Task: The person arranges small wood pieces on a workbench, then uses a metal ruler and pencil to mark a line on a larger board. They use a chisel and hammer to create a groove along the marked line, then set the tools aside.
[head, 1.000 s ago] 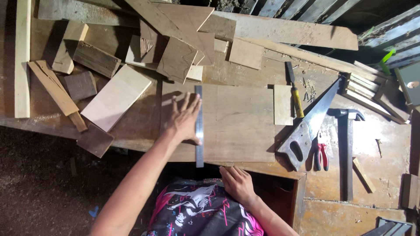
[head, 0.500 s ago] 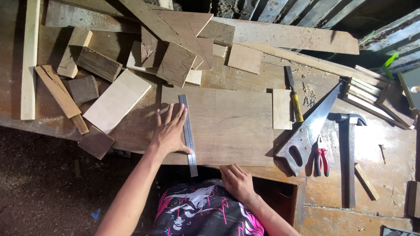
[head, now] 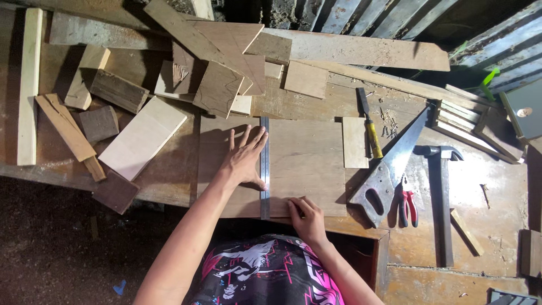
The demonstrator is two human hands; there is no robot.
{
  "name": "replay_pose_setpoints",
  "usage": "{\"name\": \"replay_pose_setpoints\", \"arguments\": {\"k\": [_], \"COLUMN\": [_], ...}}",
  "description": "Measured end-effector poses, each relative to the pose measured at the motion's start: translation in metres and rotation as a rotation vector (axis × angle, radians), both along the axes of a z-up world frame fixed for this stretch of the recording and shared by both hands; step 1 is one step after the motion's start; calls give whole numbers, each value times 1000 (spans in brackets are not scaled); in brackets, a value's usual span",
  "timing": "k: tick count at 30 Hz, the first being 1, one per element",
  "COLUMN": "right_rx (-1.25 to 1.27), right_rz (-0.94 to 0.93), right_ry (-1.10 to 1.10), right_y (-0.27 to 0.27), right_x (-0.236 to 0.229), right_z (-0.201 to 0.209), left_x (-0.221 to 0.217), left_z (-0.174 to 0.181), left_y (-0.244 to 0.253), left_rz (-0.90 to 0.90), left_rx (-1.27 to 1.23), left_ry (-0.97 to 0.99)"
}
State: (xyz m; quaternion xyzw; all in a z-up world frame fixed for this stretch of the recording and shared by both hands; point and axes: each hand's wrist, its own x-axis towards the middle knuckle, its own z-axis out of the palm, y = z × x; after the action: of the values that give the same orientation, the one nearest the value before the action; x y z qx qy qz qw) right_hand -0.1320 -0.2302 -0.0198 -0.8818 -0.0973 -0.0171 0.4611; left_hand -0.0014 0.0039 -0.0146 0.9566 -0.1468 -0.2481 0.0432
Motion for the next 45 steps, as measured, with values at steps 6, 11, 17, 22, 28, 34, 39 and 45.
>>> {"name": "replay_pose_setpoints", "arguments": {"k": [6,11,17,22,28,34,39,45], "right_rx": [38,45,28,33,29,4,-25,-18], "right_rz": [-71,-66,-66,-40,-10,9,-31,15], "right_ry": [124,106,100,43,-114,-213,-197,-223], "right_y": [1,2,3,5,31,61,70,67], "right_x": [1,0,2,38,153,221,222,218], "right_z": [-1,-4,-4,-8,-31,-53,-57,-52], "left_x": [4,2,5,6,1,-1,-1,-3], "left_z": [-5,-1,-9,-27,-14,5,-4,-5], "left_y": [1,2,3,3,4,4,7,10], "left_rz": [-4,0,10,21,13,36,26,63], "left_rx": [-8,-5,-31,-8,31,-100,-81,-129], "left_ry": [14,35,71,75,118,-22,-48,39]}}
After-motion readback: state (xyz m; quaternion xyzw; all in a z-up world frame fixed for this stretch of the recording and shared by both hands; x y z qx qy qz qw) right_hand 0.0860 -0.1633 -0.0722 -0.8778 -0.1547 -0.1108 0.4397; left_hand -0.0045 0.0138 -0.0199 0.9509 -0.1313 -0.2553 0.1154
